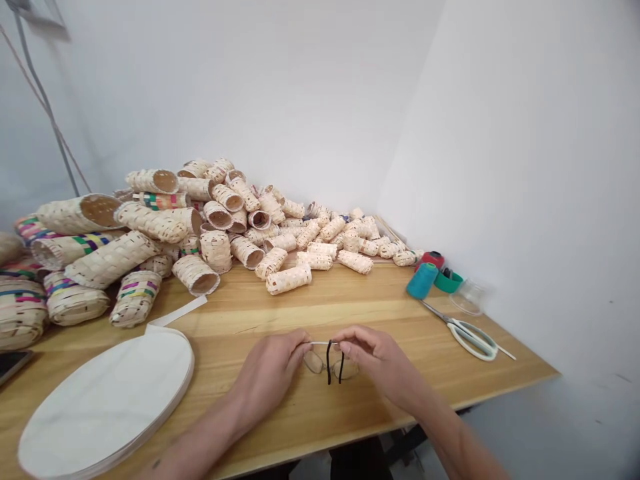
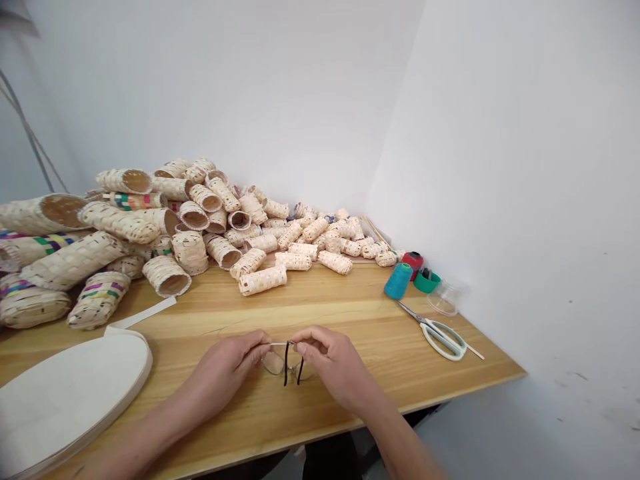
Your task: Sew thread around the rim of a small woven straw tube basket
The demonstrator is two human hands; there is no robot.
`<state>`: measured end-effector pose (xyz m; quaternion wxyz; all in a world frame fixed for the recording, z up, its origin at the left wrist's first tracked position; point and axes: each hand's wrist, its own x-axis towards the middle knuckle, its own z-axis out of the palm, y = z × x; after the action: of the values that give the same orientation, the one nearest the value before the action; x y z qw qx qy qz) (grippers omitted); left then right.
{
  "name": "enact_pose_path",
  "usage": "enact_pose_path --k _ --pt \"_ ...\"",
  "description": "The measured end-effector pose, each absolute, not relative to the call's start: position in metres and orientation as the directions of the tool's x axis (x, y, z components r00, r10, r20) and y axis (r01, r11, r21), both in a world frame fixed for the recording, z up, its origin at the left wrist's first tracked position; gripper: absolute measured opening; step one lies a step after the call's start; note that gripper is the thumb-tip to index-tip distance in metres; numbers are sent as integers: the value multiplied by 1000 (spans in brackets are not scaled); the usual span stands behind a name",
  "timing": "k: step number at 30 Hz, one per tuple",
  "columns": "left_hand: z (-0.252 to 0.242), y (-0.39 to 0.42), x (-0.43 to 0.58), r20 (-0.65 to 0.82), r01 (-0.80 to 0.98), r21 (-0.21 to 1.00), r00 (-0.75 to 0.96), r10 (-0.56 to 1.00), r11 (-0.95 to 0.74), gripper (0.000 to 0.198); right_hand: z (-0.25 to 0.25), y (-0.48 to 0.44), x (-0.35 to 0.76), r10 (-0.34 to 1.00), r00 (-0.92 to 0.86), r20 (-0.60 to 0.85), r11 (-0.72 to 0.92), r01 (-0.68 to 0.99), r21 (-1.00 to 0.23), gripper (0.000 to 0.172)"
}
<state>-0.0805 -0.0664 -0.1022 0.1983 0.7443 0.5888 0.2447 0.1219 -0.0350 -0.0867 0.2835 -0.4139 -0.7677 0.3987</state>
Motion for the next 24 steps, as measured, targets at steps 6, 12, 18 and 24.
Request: enact_pose_path --k 6,12,18,24 --pt "-103 -66 -81 131 765 607 172 976 -216 29 -86 -36 130 865 -487 120 360 436 -825 15" --pt "-107 -66 -80 151 788 553 224 963 -270 32 -87 -39 125 773 -593 226 547 442 -711 21" --pt "-113 -62 -81 157 676 659 304 940 -329 37 -89 -41 120 789 -564 246 571 522 -634 24" --pt "-151 -44 -105 169 761 606 162 972 -232 42 -56 -25 182 895 -304 326 442 700 -560 28"
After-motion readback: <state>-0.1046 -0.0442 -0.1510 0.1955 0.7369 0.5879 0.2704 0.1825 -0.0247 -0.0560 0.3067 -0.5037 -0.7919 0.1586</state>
